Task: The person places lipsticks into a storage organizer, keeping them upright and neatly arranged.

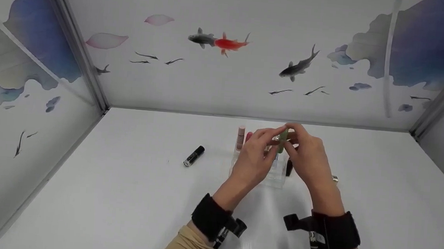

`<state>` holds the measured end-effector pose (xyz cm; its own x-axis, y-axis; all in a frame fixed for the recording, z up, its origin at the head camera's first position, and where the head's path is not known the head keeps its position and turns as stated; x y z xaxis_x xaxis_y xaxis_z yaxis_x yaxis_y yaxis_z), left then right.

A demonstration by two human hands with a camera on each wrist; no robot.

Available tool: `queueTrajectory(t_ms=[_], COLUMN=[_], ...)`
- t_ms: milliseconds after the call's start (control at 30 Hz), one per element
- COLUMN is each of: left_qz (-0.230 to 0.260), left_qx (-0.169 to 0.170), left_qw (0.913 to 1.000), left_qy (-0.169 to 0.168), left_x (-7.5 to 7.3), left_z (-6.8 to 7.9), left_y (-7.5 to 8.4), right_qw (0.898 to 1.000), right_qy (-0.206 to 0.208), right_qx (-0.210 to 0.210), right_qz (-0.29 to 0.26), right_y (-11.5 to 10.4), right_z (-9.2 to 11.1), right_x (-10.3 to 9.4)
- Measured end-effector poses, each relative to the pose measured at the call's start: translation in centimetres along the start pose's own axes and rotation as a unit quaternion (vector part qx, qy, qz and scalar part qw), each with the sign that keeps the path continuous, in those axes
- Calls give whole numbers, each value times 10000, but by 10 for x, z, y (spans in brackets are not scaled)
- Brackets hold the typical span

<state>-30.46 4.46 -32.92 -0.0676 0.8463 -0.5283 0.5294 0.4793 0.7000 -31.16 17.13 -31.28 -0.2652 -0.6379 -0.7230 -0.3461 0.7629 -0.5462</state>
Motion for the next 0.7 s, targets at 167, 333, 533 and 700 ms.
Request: queueTrajectory(t_ms=[167,333,533,700], left_qz=[-132,-150,-392,-483], left_qx=[178,265,312,227], left_qw=[9997,9995,9987,9982], left_qy=[60,72,-24,-277], left_x=[5,11,21,31], left_z=[0,-2,-4,-4], left_y=[-3,-8,-15,-22], right_qw=[9998,9992,9990,9994], right_qy=[156,317,408,343], right_qx=[-141,-202,-164,-61], right_qz=[-49,-110,-56,3], right_y=[3,8,16,25], right_z=[-1,-3,-5,-6], right_x=[1,1,5,11])
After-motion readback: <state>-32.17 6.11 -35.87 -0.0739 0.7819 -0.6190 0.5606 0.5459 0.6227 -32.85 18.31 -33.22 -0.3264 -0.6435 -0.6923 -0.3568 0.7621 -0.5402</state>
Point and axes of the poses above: each hand's wrist, its own z-axis away from the middle knuckle, its own x-axis out of the palm, y = z × x, the point moved 6 cm from there along -z, towards the middle knuckle, and after that the axes turned 1 degree about -z, right-handed, at the moved point
